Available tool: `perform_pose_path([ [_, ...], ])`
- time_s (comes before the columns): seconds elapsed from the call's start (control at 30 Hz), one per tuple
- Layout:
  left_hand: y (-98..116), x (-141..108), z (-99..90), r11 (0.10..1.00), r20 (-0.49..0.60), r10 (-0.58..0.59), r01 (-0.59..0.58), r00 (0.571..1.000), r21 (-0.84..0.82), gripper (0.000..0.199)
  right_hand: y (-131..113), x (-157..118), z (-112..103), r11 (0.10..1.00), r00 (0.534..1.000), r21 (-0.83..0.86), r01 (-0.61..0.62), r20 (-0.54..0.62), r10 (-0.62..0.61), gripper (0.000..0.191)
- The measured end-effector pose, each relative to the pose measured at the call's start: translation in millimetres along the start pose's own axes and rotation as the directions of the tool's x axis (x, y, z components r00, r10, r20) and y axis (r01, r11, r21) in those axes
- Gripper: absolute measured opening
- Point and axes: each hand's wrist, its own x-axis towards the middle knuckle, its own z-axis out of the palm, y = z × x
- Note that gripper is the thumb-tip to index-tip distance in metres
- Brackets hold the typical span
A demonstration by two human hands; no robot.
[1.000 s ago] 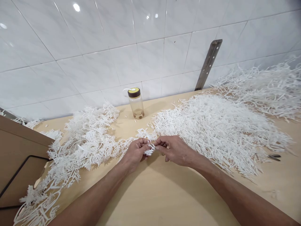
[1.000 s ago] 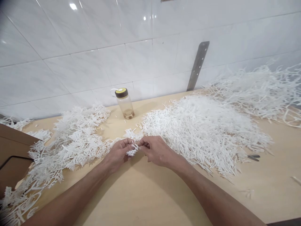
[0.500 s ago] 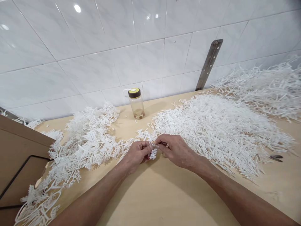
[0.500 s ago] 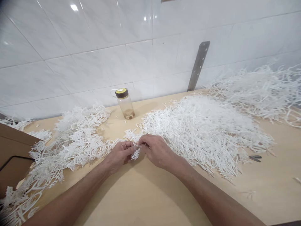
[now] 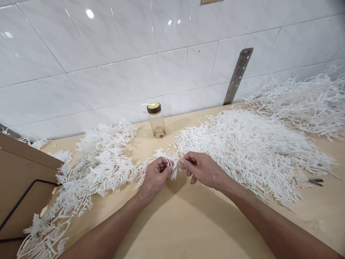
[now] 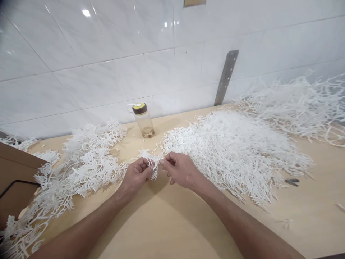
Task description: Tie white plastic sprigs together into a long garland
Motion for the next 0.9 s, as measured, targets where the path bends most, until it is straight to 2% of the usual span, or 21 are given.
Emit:
perform_pose_path([
  [0.1,-4.6,-1.9,0.8,0.982,-0.025,0.111,-0.106,0.993,0.154,0.016,-3.5,-1.1,4.2,0.999,0.999,-0.015,-0.036,0.019,0.036,0.025],
  [0.23,-6.2,-6.0,2.4,0.951,-0.024,0.124,-0.112,0.992,0.287,0.016,-4.0,-0.5,11.8,0.999,0.999,0.023,-0.047,-0.004,0.047,0.022],
  [0.37,-6.3,-5.6,2.5,0.96,-0.006,0.112,-0.106,0.994,0.258,0.022,-1.0,0.9,14.2,0.999,1.0,0.037,-0.021,0.0,0.022,0.017],
  [0.5,-7.0,-1.8,0.3,0.98,0.012,0.09,-0.091,0.996,0.179,0.026,1.7,1.6,13.3,0.999,1.0,-0.032,0.009,-0.029,-0.01,0.015],
  [0.6,-5.9,-0.1,-0.4,0.987,0.013,0.037,-0.038,0.999,0.156,0.028,4.2,2.7,14.8,0.983,0.991,-0.166,0.072,-0.097,-0.089,0.017],
  [0.73,-3.4,0.5,0.3,0.985,0.022,-0.049,0.045,0.999,0.165,0.029,8.7,3.0,19.5,0.913,0.956,-0.36,0.191,-0.144,-0.256,0.019],
  [0.9,-0.5,-0.1,0.7,0.974,0.016,-0.072,0.067,0.997,0.218,0.029,14.1,3.0,23.5,0.874,0.916,-0.39,0.291,-0.15,-0.372,0.015],
])
